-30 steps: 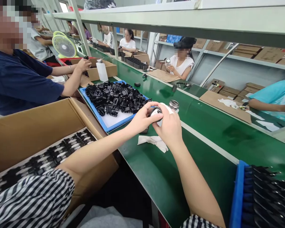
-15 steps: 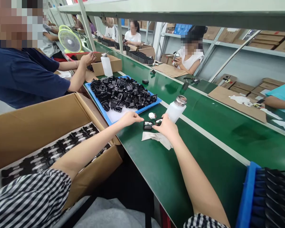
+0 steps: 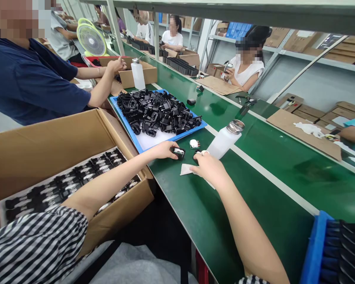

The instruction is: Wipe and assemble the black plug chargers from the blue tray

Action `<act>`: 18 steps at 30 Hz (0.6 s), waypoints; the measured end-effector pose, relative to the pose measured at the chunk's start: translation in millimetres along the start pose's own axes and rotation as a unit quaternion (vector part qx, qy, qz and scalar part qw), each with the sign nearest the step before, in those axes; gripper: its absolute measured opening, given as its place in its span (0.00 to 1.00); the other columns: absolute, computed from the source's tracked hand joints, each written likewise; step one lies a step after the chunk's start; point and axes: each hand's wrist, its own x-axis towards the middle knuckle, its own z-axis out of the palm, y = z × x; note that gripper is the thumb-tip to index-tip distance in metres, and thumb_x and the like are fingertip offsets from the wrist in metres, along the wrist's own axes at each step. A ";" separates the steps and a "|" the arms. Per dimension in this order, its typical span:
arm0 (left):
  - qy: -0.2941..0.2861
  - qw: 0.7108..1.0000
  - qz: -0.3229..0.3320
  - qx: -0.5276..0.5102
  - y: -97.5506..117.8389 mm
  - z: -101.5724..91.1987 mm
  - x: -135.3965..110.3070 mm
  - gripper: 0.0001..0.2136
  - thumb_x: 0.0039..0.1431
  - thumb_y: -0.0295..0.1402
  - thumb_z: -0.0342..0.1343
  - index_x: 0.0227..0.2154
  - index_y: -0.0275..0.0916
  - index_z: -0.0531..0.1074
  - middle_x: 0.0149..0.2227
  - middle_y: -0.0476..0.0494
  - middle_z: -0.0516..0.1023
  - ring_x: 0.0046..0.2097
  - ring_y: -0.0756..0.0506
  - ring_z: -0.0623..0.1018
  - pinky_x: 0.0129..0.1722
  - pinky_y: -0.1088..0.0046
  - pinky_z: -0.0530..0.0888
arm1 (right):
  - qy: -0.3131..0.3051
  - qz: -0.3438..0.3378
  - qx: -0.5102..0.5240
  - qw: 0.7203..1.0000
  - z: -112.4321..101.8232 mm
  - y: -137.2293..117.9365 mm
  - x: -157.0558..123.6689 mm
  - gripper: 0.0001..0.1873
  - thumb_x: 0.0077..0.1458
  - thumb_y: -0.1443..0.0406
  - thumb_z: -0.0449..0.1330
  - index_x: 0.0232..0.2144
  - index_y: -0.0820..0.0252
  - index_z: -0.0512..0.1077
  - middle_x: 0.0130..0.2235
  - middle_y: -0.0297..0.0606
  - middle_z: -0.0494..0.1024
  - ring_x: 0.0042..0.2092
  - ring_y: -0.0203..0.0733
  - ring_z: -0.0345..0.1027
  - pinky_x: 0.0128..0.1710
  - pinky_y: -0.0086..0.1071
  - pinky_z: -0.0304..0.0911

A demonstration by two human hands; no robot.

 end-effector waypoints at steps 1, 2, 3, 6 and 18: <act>-0.007 1.000 0.005 0.004 -1.8 -1.7 -2.5 0.15 0.34 0.33 0.56 0.30 0.37 0.67 0.29 0.50 0.70 0.32 0.48 0.69 0.29 0.77 0.63 | -0.002 -0.023 -0.012 1.000 0.4 -1.5 -1.1 0.15 0.46 0.60 0.53 0.38 0.58 0.64 0.33 0.41 0.63 0.32 0.43 0.62 0.23 0.29 0.57; -0.007 1.000 0.013 0.004 -3.4 -2.3 -4.9 0.15 0.34 0.33 0.56 0.31 0.37 0.67 0.30 0.50 0.70 0.32 0.48 0.69 0.29 0.77 0.63 | -0.004 -0.037 -0.029 0.999 1.4 -2.8 -1.6 0.16 0.45 0.61 0.54 0.38 0.57 0.64 0.33 0.41 0.63 0.33 0.43 0.62 0.24 0.29 0.57; -0.002 1.000 0.020 0.002 -4.6 -1.8 -7.1 0.15 0.35 0.33 0.56 0.32 0.37 0.66 0.30 0.50 0.70 0.32 0.48 0.69 0.29 0.77 0.63 | -0.008 -0.044 -0.048 0.998 2.7 -4.0 -1.7 0.16 0.43 0.61 0.55 0.38 0.57 0.65 0.32 0.41 0.62 0.34 0.44 0.61 0.24 0.30 0.57; 0.007 1.000 0.029 -0.002 -6.6 2.6 -11.5 0.16 0.37 0.35 0.55 0.33 0.37 0.65 0.29 0.49 0.70 0.32 0.48 0.69 0.29 0.77 0.64 | -0.031 -0.060 -0.086 0.994 5.6 -7.0 -1.4 0.13 0.41 0.64 0.58 0.34 0.56 0.69 0.29 0.40 0.61 0.35 0.45 0.60 0.26 0.29 0.56; 0.016 0.994 0.039 0.103 -8.5 10.8 -15.8 0.16 0.41 0.41 0.51 0.32 0.37 0.63 0.31 0.44 0.70 0.34 0.43 0.70 0.29 0.71 0.67 | -0.021 -0.024 -0.027 0.999 4.2 10.1 3.7 0.14 0.47 0.72 0.43 0.30 0.60 0.67 0.22 0.37 0.68 0.23 0.39 0.63 0.18 0.28 0.57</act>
